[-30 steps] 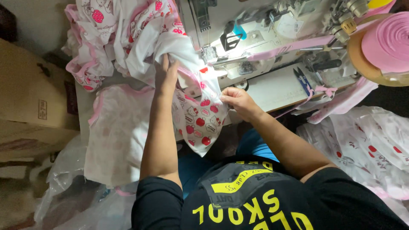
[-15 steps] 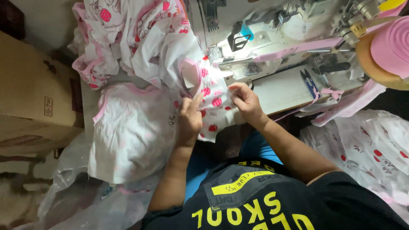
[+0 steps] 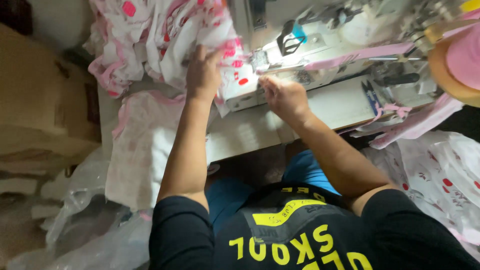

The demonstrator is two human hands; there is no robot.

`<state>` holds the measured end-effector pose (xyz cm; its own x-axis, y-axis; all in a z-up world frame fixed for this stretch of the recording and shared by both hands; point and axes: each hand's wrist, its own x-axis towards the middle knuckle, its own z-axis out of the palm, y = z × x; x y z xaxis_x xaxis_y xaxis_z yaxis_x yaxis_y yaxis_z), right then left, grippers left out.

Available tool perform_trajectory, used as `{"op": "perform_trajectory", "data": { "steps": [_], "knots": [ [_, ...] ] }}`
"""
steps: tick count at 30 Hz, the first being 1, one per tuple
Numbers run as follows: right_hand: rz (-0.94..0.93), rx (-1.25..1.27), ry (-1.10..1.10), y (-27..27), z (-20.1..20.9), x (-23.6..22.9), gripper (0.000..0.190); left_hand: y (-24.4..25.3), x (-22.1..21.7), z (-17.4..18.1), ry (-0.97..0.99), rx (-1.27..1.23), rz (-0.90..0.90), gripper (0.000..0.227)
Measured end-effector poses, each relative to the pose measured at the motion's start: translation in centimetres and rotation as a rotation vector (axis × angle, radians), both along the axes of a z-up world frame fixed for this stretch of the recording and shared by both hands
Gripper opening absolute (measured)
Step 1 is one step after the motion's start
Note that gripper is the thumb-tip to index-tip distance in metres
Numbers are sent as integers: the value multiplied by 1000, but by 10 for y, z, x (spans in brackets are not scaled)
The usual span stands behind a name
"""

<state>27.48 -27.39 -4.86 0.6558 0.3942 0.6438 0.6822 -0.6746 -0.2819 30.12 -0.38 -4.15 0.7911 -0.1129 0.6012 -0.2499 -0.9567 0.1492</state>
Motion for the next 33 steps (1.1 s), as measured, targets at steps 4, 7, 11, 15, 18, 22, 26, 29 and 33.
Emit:
{"op": "perform_trajectory", "data": {
  "steps": [4, 7, 11, 15, 18, 22, 26, 29, 33],
  "knots": [
    [99, -45, -107, 8, 39, -17, 17, 11, -44, -2, 97, -186, 109, 62],
    [342, -4, -149, 25, 59, -31, 12, -9, -144, 46, 33, -339, 157, 42],
    [647, 88, -152, 66, 22, -43, 12, -17, -238, -28, 485, -409, 577, 12],
    [825, 103, 263, 107, 6, -76, 11, -31, -268, -56, 418, -137, 599, 5],
    [897, 20, 450, 143, -27, -70, 27, 0, -266, -99, 501, -200, 567, 36],
    [522, -402, 239, 173, -43, -81, 46, -5, -285, -50, 416, -590, 520, 5],
    [446, 57, 388, 193, -52, -64, 44, 21, -301, 9, 167, -668, 599, 9],
    [711, 698, 926, 162, -25, -93, 36, 2, -276, 113, -241, -560, 544, 10],
    [681, 497, 188, 66, -24, -93, 40, -22, -165, 82, -528, -734, -19, 21]
  ]
}}
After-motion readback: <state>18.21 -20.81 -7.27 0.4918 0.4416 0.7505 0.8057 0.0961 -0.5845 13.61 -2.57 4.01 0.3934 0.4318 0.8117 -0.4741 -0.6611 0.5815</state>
